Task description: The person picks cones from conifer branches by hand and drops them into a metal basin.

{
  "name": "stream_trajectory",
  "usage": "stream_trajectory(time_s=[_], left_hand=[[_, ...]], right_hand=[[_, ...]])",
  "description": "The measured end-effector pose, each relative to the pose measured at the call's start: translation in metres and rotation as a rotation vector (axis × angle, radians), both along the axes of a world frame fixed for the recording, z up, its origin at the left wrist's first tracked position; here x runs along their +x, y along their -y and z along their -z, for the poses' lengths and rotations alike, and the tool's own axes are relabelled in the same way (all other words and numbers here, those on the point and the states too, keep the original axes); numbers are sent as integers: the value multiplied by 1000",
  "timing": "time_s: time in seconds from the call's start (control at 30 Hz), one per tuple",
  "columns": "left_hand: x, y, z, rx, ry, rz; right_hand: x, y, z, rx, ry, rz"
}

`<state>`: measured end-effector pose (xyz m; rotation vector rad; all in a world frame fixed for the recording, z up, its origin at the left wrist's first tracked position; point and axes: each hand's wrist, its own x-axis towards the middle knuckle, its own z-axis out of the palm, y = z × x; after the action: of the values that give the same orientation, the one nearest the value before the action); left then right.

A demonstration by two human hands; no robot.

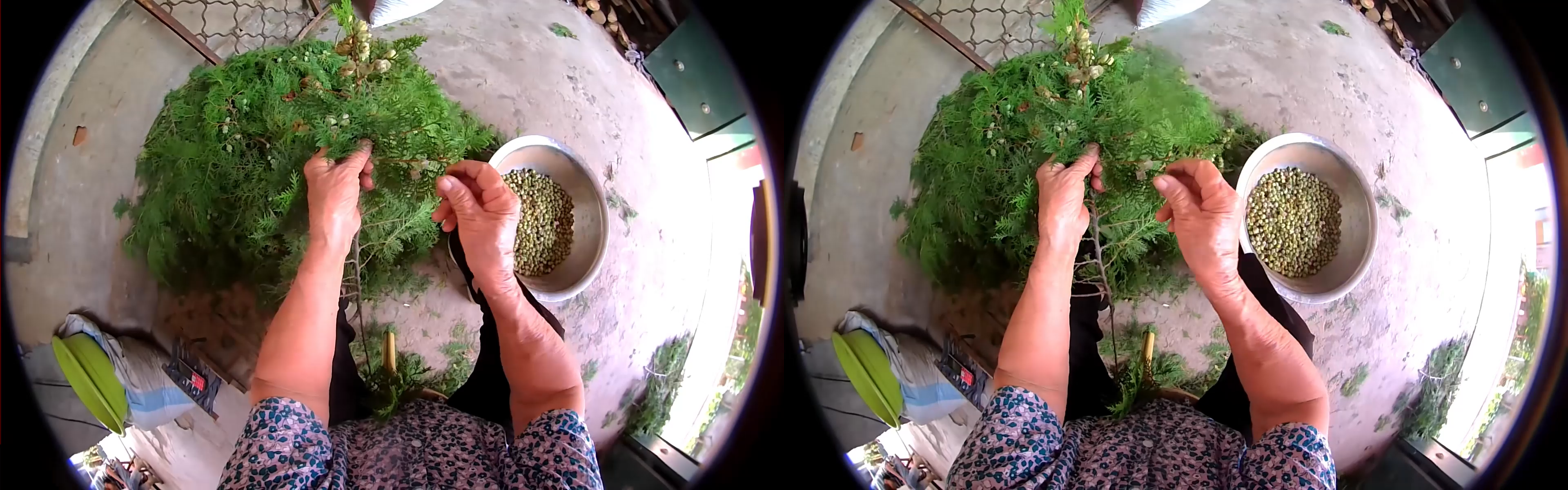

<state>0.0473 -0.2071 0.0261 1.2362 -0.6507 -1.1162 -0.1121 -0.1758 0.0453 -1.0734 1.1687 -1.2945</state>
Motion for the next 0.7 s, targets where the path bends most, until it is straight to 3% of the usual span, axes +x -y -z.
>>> stream_trajectory(time_s=[0.2, 0.27, 0.43, 0.57, 0.63, 0.7], left_hand=[[-8, -4, 0, 63, -4, 7], [-9, -6, 0, 58, 9, 56], [-7, -8, 0, 70, 6, 64], [-4, -6, -1, 100, 8, 23], [-1, -5, -1, 82, 11, 15], [0, -5, -2, 63, 17, 43]], right_hand=[[12, 12, 12, -177, -285, 76], [16, 12, 11, -256, -493, 168], [13, 23, 19, -64, -300, 179], [9, 25, 29, -109, -464, 128], [8, 26, 33, -311, -564, 105], [11, 23, 29, -213, -424, 86]])
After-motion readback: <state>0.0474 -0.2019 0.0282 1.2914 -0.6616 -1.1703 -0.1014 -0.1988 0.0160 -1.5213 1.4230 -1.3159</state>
